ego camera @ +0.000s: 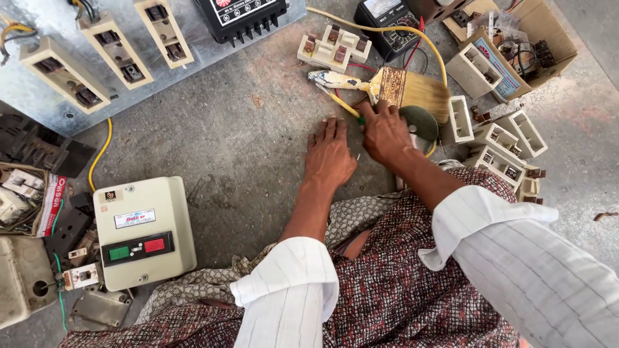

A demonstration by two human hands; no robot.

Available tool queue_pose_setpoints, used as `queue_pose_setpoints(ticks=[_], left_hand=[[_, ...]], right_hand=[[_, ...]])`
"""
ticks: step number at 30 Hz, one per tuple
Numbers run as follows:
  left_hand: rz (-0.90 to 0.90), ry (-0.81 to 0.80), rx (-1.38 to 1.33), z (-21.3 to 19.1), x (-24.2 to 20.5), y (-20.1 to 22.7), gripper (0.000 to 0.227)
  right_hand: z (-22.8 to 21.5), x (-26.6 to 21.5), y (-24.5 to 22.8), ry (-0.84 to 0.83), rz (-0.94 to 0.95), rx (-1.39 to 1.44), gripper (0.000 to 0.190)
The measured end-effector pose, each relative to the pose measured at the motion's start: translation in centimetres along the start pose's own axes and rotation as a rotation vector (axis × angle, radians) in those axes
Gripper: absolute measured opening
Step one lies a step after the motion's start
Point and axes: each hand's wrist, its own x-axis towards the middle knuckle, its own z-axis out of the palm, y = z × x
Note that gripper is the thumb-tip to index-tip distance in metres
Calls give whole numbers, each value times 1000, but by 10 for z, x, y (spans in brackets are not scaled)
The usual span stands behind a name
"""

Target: The person uses a screwdriver to loosen screws and remove a contactor and a starter unit from an electrical panel. After setting the components down, they use the screwdriver to detach a smaller relay from the contactor and handle the parts by hand.

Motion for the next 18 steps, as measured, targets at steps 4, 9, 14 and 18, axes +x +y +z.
queue_pose_setpoints(ticks=[4, 9, 14, 18], left_hand=[[-35, -1, 23, -7, -8, -4, 85], [-60, 67, 45, -7, 5, -15, 90], [-122, 244, -67, -9, 38, -26, 88], [-92, 360, -147, -21, 77, -39, 90]], right_hand=[[-10, -8, 5, 35, 31, 55, 35], [-5, -9, -7, -11, 48, -79, 31], [1, -5, -11, -140, 21, -25, 35], [-3, 6, -2, -72, -46, -41, 51]])
